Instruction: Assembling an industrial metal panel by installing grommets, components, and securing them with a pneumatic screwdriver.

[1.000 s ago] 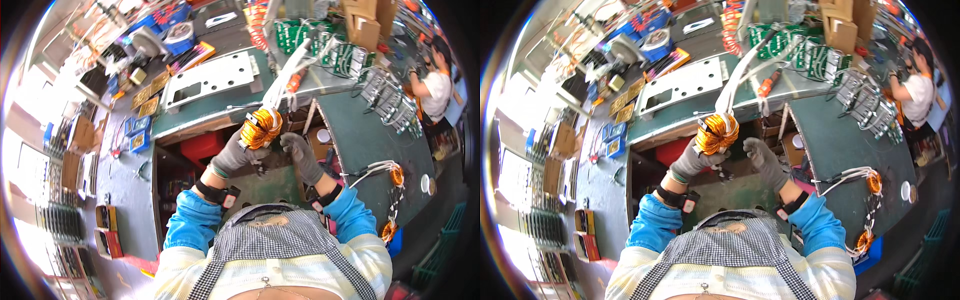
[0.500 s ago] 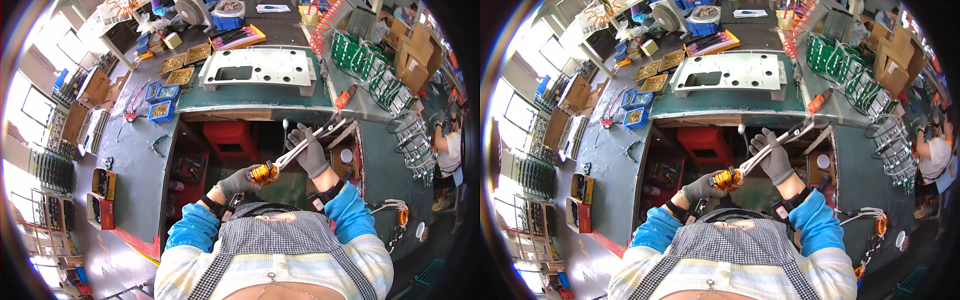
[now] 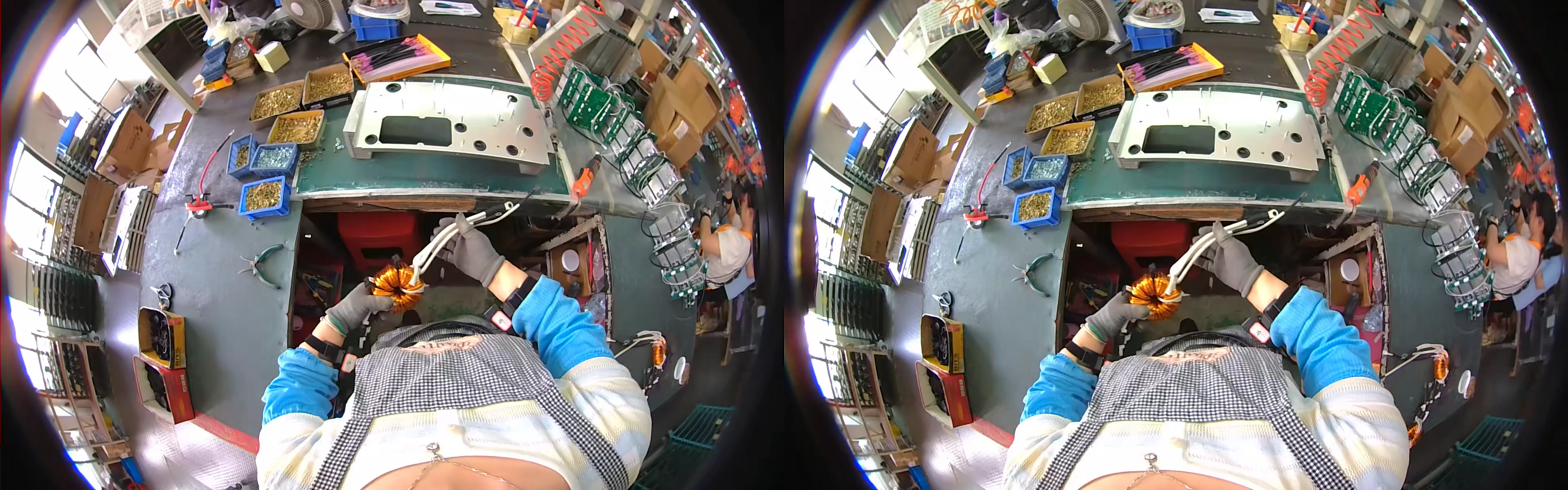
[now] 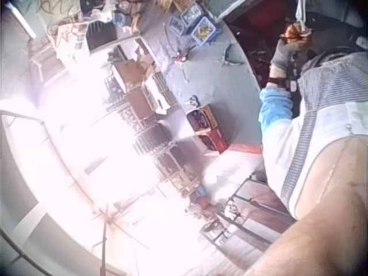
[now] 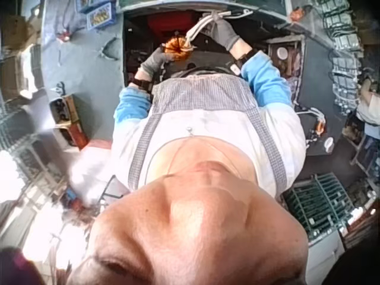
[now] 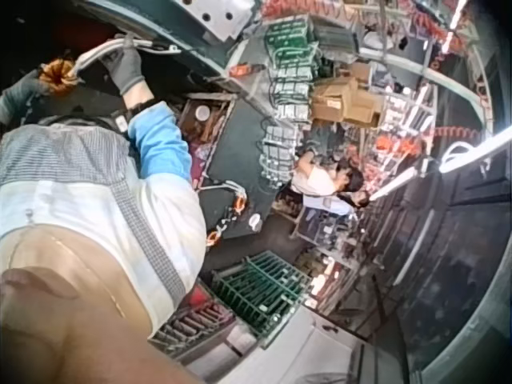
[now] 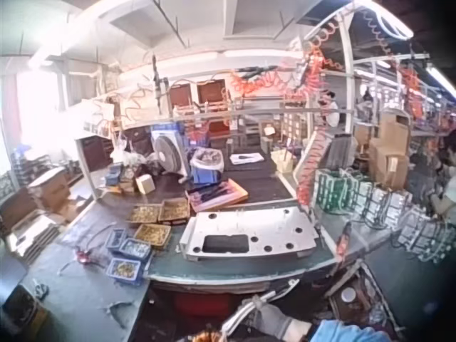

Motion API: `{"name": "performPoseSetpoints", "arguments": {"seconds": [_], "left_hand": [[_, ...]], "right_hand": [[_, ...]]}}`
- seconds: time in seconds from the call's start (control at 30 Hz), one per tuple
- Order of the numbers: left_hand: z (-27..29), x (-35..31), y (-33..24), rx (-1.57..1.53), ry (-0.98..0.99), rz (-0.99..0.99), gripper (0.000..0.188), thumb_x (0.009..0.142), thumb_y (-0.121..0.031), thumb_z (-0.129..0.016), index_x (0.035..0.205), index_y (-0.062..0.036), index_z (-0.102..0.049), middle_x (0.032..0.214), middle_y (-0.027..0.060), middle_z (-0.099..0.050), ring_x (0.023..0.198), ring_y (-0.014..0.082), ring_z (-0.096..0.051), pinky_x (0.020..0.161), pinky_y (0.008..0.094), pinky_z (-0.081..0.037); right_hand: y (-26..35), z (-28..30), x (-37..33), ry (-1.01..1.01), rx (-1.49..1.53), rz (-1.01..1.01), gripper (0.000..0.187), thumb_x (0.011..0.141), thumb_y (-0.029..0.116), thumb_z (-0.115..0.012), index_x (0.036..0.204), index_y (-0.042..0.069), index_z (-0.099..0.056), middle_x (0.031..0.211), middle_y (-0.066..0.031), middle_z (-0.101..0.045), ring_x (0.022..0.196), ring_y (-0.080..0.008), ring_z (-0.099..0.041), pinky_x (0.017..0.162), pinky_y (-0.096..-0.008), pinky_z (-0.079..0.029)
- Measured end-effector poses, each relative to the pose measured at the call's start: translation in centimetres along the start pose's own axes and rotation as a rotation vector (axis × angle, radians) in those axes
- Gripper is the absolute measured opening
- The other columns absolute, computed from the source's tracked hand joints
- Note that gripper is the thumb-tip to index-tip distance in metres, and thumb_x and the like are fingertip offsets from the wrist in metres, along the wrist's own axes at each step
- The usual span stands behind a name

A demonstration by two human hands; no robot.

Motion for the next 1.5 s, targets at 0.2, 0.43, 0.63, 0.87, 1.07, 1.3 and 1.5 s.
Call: {"name": "performPoseSetpoints", "arguments": {"seconds": [0.2,0.43,0.63,0.87,1.07,1.3,1.5], "left_hand": [[1.7,-2.1,-2.3,-0.006,-0.058,0.021,0.056,0.07,-0.023,-0.075,0.121,-0.0052,-0.06,0.09,0.0011,-0.066,0.064,0.0071,-0.056,0.055,0.0192,-0.045],[2.0,0.0,-2.6,0.104,-0.005,0.166,0.058,0.075,-0.015,-0.081,0.127,-0.0054,-0.057,0.114,0.0021,-0.064,0.101,0.0139,-0.059,0.088,0.0283,-0.049],[2.2,2.8,-3.6,0.247,0.1,0.216,0.061,0.076,-0.003,-0.079,0.131,-0.0048,-0.053,0.122,0.0024,-0.062,0.11,0.0138,-0.057,0.102,0.0316,-0.043],[3.7,-0.5,-8.8,0.476,-0.054,0.154,0.073,0.07,-0.005,-0.082,0.134,0.0003,-0.046,0.117,0.0028,-0.062,0.103,0.0113,-0.058,0.096,0.0284,-0.046],[3.1,-5.6,-10.1,0.378,-0.145,0.12,0.068,0.07,-0.005,-0.082,0.131,-0.0009,-0.05,0.111,0.0007,-0.063,0.099,0.0111,-0.058,0.094,0.0265,-0.046],[5.1,-8.4,-4.9,0.279,-0.271,0.127,0.066,0.07,0.001,-0.08,0.13,-0.0038,-0.053,0.113,-0.0003,-0.063,0.1,0.0115,-0.059,0.096,0.0286,-0.046],[6.4,-4.0,-3.3,0.386,-0.118,0.144,0.072,0.071,-0.003,-0.08,0.135,-0.0004,-0.047,0.115,0.0011,-0.062,0.103,0.0108,-0.057,0.097,0.0274,-0.044]], "right_hand": [[-2.6,-1.5,-1.1,0.225,-0.553,-0.549,0.079,0.079,0.071,-0.058,0.122,0.005,-0.058,0.113,-0.0086,-0.065,0.104,-0.019,-0.061,0.09,-0.0344,-0.048],[-2.3,-1.5,2.2,0.322,-0.189,-0.409,0.106,0.069,0.056,-0.078,0.15,0.017,-0.021,0.145,-0.0191,-0.038,0.133,-0.0337,-0.041,0.109,-0.0481,-0.034],[3.1,3.2,2.4,0.451,0.053,-0.292,0.098,0.073,0.045,-0.08,0.149,0.019,-0.024,0.143,-0.0132,-0.04,0.134,-0.0288,-0.04,0.107,-0.0445,-0.037],[2.4,5.1,2.7,0.522,-0.233,-0.524,0.074,0.085,0.019,-0.072,0.146,0.006,-0.032,0.134,-0.011,-0.053,0.119,-0.0188,-0.054,0.097,-0.033,-0.047],[-0.7,-1.2,7.0,0.603,-0.387,-0.671,0.056,0.09,0.007,-0.059,0.141,0.004,-0.039,0.122,-0.0089,-0.06,0.104,-0.0134,-0.061,0.086,-0.0246,-0.051],[-3.2,-2.5,5.5,0.623,0.129,-0.498,0.076,0.082,-0.004,-0.066,0.148,0.013,-0.032,0.133,-0.0116,-0.055,0.119,-0.0214,-0.056,0.099,-0.0409,-0.046],[-1.3,-0.9,1.6,0.424,0.163,-0.31,0.057,0.082,0.023,-0.075,0.133,0.01,-0.052,0.127,-0.0128,-0.059,0.117,-0.0264,-0.055,0.099,-0.0437,-0.044]]}}
Point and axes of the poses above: each hand's wrist, its own x-axis towards the middle knuckle, its own z-axis out of the back of the hand, y = z × x, the point moved 4 cm from there along x, towards the middle knuckle
